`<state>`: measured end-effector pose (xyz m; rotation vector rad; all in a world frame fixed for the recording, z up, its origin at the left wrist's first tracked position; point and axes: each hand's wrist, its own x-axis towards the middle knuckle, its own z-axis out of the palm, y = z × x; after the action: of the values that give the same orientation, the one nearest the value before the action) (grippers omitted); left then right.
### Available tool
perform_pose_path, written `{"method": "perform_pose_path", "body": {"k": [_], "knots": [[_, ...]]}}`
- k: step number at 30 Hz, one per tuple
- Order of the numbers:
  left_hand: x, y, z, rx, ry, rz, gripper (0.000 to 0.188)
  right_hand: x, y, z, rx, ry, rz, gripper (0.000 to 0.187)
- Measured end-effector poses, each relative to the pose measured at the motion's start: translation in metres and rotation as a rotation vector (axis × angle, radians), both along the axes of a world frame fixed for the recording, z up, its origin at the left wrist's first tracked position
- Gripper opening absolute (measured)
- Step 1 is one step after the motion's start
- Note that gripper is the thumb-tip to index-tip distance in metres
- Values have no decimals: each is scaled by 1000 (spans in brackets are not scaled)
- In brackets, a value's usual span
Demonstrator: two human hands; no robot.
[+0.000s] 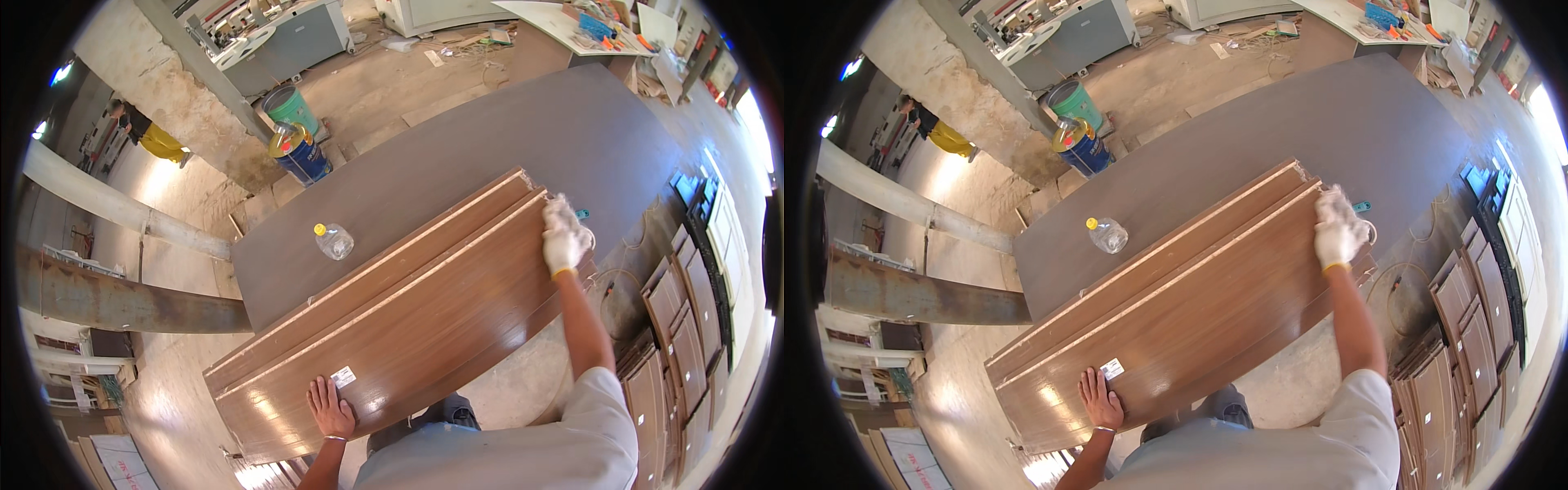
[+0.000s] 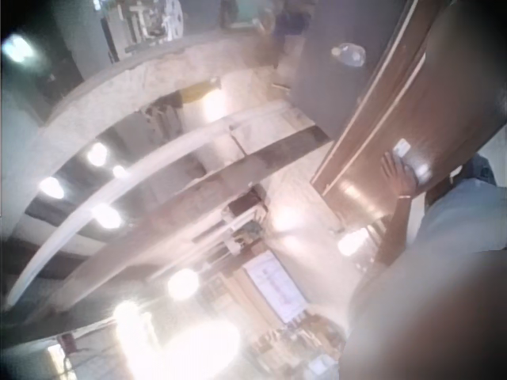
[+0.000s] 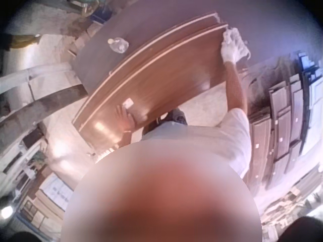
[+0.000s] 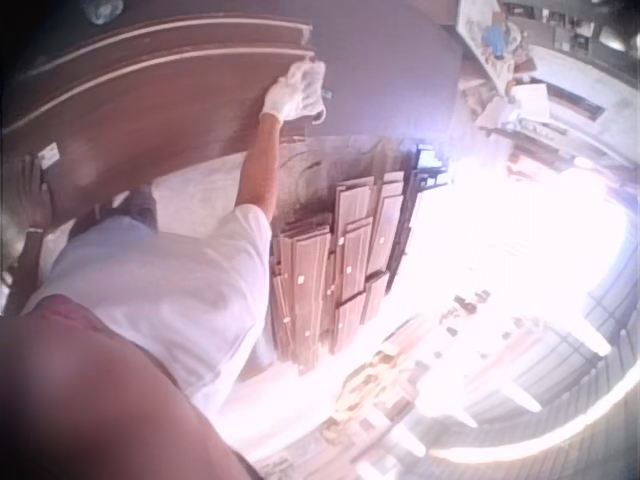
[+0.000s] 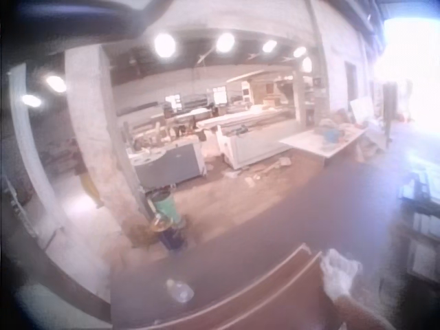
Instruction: The person sprays a liquid onto a brown wooden panel, wipes it with a cloth, and applies masking tape along the edges. The person repeats this process on multiple panels, handling each one individually and placing them on a workbench.
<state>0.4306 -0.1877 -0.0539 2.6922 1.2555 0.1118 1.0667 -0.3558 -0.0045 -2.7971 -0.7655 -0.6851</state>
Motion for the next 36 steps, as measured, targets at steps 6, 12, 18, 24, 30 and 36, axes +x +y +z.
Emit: {"method": "perform_pose_path", "body": {"k": [6, 12, 18, 24, 30, 36], "knots": [[2, -1, 5, -4, -41, -4, 65, -233, 95, 23, -62, 335, 1155, 29], [6, 0, 8, 20, -74, 7, 63, -13, 95, -12, 112, 546, 581, 41], [9, 0, 12, 21, -68, 39, 65, -51, 126, -32, 238, 232, 407, 47], [9, -1, 16, 2, -44, 53, 67, -362, 213, -17, 624, 1199, 1056, 39], [-2, -2, 6, -252, 143, 17, 66, -560, 298, -5, -119, 864, 1696, 36], [-19, 5, -11, -67, -139, -146, 61, -640, 285, -36, -122, 842, 2150, 32]]}}
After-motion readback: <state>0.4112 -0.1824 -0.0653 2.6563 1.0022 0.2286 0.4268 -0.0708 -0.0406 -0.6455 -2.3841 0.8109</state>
